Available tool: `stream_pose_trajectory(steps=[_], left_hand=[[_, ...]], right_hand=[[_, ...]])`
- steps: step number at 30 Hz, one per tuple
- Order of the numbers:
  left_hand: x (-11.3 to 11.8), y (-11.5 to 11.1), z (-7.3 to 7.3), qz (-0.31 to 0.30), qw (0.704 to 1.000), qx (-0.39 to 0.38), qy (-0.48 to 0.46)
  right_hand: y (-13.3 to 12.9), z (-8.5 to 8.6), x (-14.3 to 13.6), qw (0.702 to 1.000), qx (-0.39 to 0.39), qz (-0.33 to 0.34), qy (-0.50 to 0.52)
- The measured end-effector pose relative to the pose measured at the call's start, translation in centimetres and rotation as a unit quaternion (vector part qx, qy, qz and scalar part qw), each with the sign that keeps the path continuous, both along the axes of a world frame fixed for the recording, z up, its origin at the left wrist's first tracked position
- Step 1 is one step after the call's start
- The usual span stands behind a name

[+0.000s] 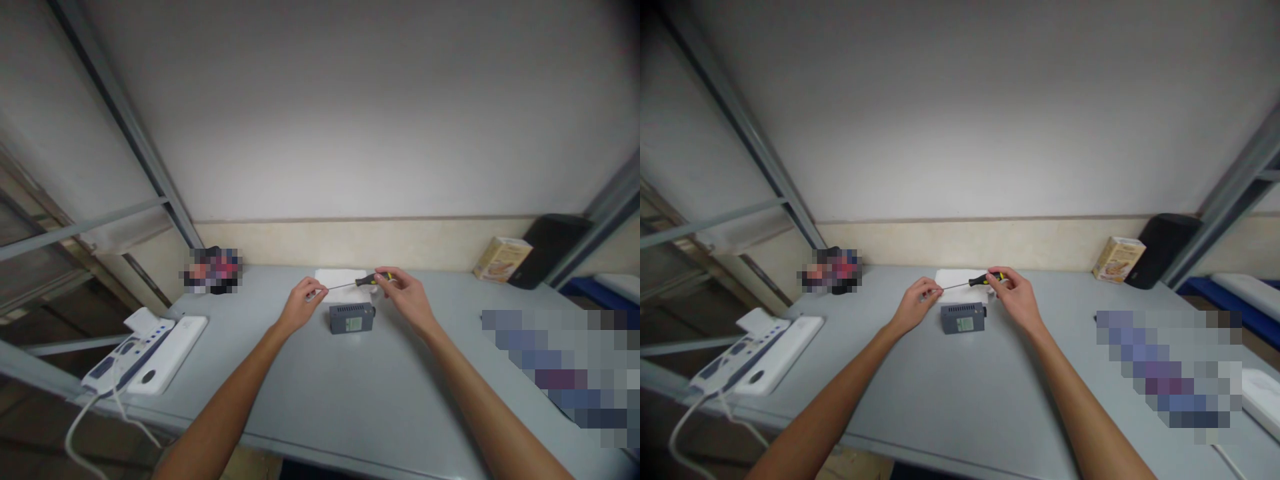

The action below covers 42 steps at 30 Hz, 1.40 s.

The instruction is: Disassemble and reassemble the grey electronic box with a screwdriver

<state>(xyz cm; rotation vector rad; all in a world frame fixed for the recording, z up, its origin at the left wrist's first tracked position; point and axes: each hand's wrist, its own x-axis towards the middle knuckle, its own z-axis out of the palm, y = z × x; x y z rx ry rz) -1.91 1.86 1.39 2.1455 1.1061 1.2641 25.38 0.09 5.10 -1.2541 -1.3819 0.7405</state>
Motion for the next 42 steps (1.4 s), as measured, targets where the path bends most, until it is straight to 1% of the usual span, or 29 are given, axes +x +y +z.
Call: stream_pose_trajectory(steps=[13,20,29,38,42], left_hand=[[-0.04,0.06,-0.03,0.005,1.000,0.014,-0.014],[-0.07,0.10,-0.16,0.005,1.000,0.021,0.003],[-0.16,-0.16,0.08,-0.008,1.000,0.014,0.020],[-0.13,-0.14,-0.03,-0.020,0.999,0.010,0.025],[0.00,-0.22,0.20,-0.014,1.000,-0.004,0.018]], right_hand=[[-0.20,0.20,-0.21,1.000,-0.005,0.002,0.004],[-0.16,0.21,-0.17,1.000,-0.009,0.000,-0.003],[-0.30,0.22,-0.20,1.000,-0.009,0.000,-0.009],[-0.30,0.21,-0.38,1.000,0.008,0.019,0.005],[-0.20,0.18,-0.25,1.000,0.016,0.007,0.013]])
